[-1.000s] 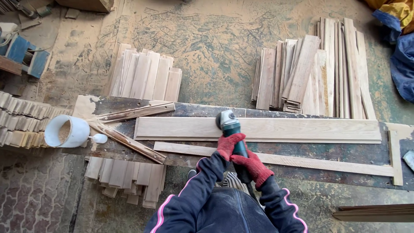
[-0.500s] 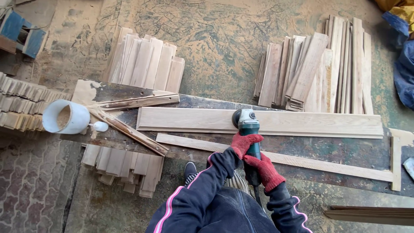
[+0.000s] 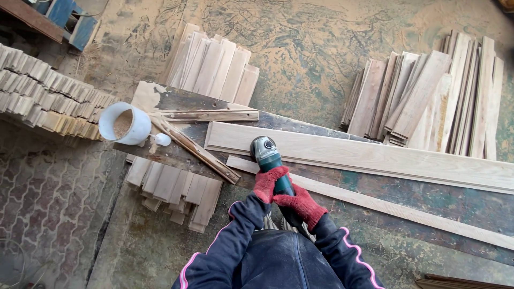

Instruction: The recorder is using an angle grinder with a sanding disc to smooth the surface of wooden planks on a workbench in a workshop.

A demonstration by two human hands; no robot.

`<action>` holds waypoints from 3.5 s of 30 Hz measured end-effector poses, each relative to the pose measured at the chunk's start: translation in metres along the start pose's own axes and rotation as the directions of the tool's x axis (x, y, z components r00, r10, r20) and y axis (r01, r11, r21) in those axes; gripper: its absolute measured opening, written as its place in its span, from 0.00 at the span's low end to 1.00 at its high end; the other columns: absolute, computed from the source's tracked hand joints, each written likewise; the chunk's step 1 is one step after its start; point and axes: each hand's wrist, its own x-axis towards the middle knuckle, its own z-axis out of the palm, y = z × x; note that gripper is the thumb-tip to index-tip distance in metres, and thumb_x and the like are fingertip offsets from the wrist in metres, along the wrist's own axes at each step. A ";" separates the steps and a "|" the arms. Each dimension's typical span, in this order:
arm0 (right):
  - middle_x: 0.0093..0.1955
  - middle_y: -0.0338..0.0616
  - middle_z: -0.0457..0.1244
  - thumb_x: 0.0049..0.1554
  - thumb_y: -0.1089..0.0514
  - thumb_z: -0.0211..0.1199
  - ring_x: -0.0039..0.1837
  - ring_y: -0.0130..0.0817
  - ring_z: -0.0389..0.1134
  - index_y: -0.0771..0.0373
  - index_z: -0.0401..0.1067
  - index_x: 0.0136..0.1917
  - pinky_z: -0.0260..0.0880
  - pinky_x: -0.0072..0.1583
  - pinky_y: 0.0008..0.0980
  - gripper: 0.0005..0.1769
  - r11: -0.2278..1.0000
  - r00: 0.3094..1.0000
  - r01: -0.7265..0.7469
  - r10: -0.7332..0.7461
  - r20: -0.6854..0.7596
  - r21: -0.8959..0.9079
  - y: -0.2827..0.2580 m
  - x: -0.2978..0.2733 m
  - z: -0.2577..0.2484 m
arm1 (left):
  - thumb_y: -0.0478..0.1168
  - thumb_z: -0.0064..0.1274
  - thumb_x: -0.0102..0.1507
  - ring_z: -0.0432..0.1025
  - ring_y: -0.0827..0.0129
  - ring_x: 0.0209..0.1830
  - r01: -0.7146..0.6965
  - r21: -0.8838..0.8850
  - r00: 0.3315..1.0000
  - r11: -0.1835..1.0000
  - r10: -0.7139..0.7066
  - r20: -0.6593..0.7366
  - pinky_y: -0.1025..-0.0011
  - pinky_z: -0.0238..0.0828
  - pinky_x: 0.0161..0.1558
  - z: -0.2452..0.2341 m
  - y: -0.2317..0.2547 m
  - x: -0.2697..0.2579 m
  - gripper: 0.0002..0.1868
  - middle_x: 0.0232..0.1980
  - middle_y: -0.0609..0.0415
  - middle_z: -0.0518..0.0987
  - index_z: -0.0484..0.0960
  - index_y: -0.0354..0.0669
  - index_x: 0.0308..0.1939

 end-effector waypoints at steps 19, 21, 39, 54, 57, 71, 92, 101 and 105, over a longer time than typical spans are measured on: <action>0.36 0.59 0.63 0.53 0.53 0.67 0.32 0.52 0.64 0.70 0.69 0.52 0.65 0.33 0.49 0.21 0.876 0.981 -0.069 0.147 -0.128 0.477 0.015 -0.053 -0.087 | 0.44 0.72 0.41 0.77 0.64 0.34 -0.038 0.475 0.955 0.879 -0.109 0.277 0.70 0.79 0.40 0.132 -0.019 -0.055 0.32 0.41 0.48 0.84 0.84 0.36 0.47; 0.35 0.58 0.63 0.54 0.52 0.66 0.31 0.51 0.64 0.70 0.69 0.54 0.65 0.32 0.46 0.22 0.898 0.985 -0.097 0.150 -0.090 0.429 -0.008 -0.054 -0.070 | 0.43 0.71 0.42 0.77 0.63 0.33 -0.048 0.431 0.960 0.901 -0.078 0.270 0.69 0.79 0.39 0.116 -0.001 -0.055 0.31 0.41 0.48 0.84 0.84 0.36 0.48; 0.41 0.48 0.67 0.41 0.46 0.84 0.45 0.41 0.69 0.57 0.79 0.52 0.71 0.50 0.40 0.29 0.981 0.995 0.034 -0.016 -0.095 0.191 -0.024 -0.004 -0.042 | 0.32 0.78 0.44 0.83 0.51 0.32 0.064 0.082 0.995 0.995 -0.069 0.069 0.50 0.82 0.28 0.073 -0.006 0.037 0.29 0.32 0.42 0.85 0.84 0.40 0.48; 0.29 0.59 0.63 0.42 0.53 0.83 0.28 0.53 0.70 0.66 0.73 0.46 0.74 0.30 0.51 0.25 0.911 0.976 0.069 0.021 -0.215 0.406 0.024 0.010 -0.096 | 0.37 0.83 0.38 0.81 0.50 0.35 0.059 0.270 0.982 0.961 -0.104 0.155 0.45 0.81 0.28 0.129 -0.050 0.051 0.32 0.33 0.43 0.83 0.86 0.46 0.45; 0.31 0.58 0.63 0.42 0.51 0.84 0.30 0.52 0.70 0.66 0.73 0.46 0.75 0.31 0.50 0.27 0.923 0.973 0.073 0.017 -0.228 0.378 0.004 -0.007 -0.090 | 0.36 0.82 0.38 0.81 0.49 0.35 0.057 0.264 0.984 0.963 -0.100 0.150 0.46 0.81 0.29 0.132 -0.046 0.039 0.33 0.34 0.42 0.83 0.86 0.45 0.46; 0.33 0.57 0.64 0.41 0.52 0.83 0.33 0.49 0.70 0.66 0.74 0.46 0.73 0.34 0.48 0.26 0.932 0.972 0.065 0.021 -0.233 0.356 0.001 0.005 -0.074 | 0.38 0.81 0.39 0.79 0.54 0.39 -0.008 0.309 0.988 0.951 -0.039 0.146 0.50 0.79 0.34 0.115 -0.024 0.037 0.34 0.36 0.43 0.81 0.85 0.43 0.48; 0.34 0.60 0.64 0.42 0.51 0.83 0.32 0.56 0.71 0.69 0.73 0.50 0.74 0.32 0.53 0.29 0.934 0.980 0.058 0.014 -0.196 0.353 0.013 0.016 -0.076 | 0.39 0.82 0.39 0.80 0.49 0.41 0.020 0.306 0.989 0.952 -0.064 0.134 0.44 0.82 0.32 0.110 -0.034 0.064 0.37 0.39 0.41 0.83 0.84 0.42 0.51; 0.33 0.59 0.61 0.54 0.48 0.66 0.30 0.54 0.64 0.72 0.65 0.53 0.66 0.30 0.48 0.25 0.873 0.973 -0.136 0.206 -0.102 0.468 -0.012 -0.048 -0.100 | 0.43 0.72 0.42 0.77 0.63 0.32 -0.053 0.464 0.950 0.884 -0.098 0.297 0.70 0.80 0.37 0.157 -0.010 -0.042 0.32 0.41 0.46 0.84 0.84 0.34 0.48; 0.36 0.61 0.62 0.55 0.51 0.66 0.31 0.56 0.63 0.71 0.67 0.53 0.65 0.32 0.52 0.22 0.857 0.974 -0.079 0.176 -0.146 0.509 -0.001 -0.043 -0.096 | 0.46 0.71 0.42 0.77 0.65 0.34 -0.096 0.531 0.935 0.842 -0.108 0.339 0.72 0.79 0.41 0.152 -0.008 -0.041 0.31 0.41 0.49 0.84 0.84 0.35 0.47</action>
